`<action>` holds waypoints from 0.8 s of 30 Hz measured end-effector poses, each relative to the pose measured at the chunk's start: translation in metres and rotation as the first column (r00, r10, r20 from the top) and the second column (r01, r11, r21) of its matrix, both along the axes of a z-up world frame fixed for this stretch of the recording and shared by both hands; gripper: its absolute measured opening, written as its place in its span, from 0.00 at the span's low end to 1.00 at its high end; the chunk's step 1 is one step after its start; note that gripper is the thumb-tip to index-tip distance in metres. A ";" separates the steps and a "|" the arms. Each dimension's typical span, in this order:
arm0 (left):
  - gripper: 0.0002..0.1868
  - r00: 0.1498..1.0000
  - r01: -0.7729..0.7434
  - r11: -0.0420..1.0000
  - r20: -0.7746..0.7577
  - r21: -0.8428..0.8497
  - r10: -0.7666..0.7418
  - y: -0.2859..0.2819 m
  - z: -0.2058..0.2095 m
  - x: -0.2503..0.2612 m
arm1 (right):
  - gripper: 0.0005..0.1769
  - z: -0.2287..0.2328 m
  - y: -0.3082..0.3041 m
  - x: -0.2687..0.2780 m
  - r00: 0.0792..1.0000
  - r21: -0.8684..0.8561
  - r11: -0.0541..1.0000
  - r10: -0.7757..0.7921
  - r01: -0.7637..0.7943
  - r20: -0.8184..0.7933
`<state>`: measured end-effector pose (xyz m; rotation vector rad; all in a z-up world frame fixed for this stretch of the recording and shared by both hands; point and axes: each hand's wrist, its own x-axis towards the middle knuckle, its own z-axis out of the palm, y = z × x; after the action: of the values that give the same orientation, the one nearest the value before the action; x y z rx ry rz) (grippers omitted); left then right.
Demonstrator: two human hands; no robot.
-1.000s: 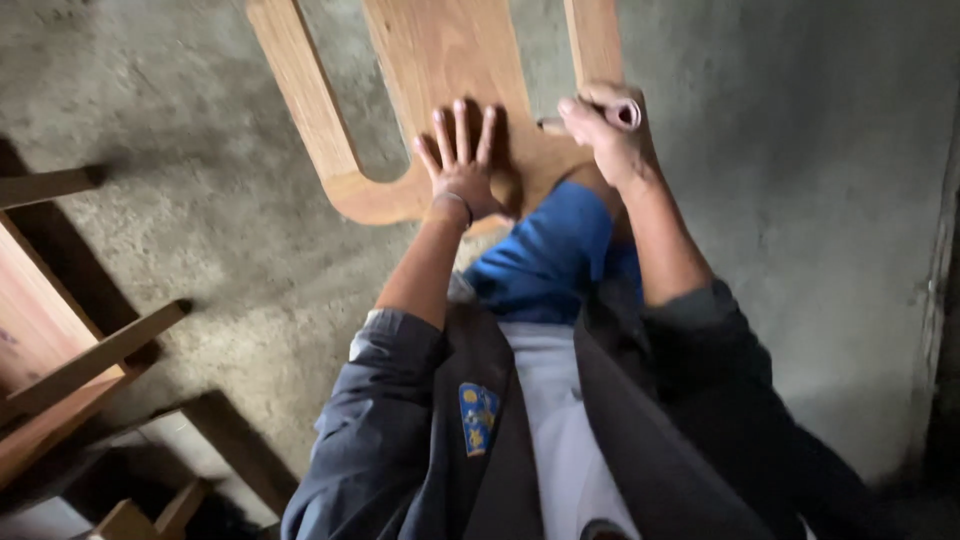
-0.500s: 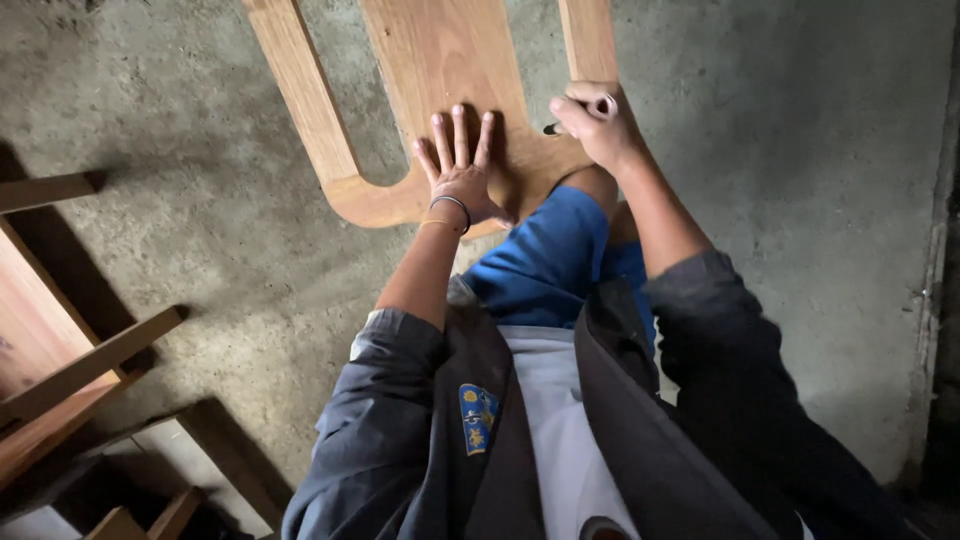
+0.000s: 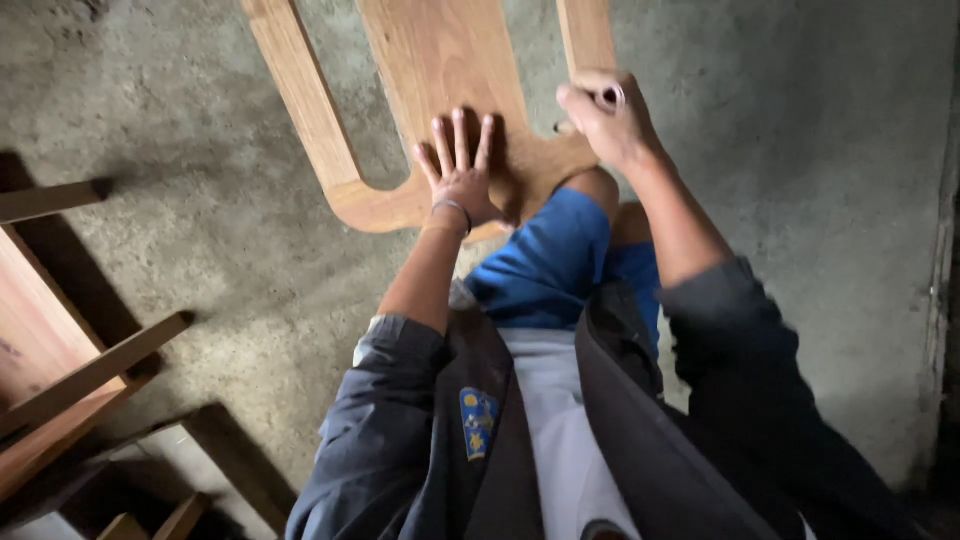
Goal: The person sits on the floor and sands a wooden chair frame using a sanding block. They hold the frame steady with their left hand while moving the sanding block back and forth across the surface with their right hand.
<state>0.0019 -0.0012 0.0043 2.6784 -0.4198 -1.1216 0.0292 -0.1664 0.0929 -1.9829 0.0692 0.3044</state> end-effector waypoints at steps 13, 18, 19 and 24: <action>0.71 1.000 0.007 1.000 -0.009 0.001 -0.007 0.002 -0.001 -0.002 | 0.22 -0.021 -0.005 -0.001 0.977 -0.200 0.973 0.150 -0.118 0.153; 0.70 0.997 -0.025 0.999 -0.074 -0.025 0.023 0.000 0.018 0.005 | 0.23 -0.040 -0.010 0.004 0.998 -0.039 0.999 -0.029 0.031 0.053; 0.70 0.997 -0.024 0.999 -0.079 -0.024 0.022 0.000 0.013 0.002 | 0.23 -0.038 -0.011 0.002 0.998 -0.038 0.999 -0.031 0.033 0.048; 0.65 0.999 -0.002 1.000 0.049 -0.002 0.002 -0.001 -0.010 0.000 | 0.21 -0.004 -0.011 0.000 0.999 0.063 0.998 -0.027 0.029 -0.034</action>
<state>0.0020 -0.0026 -0.0052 2.7084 -0.4262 -1.0559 0.0289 -0.1771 0.0885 -1.9124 0.1072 0.3174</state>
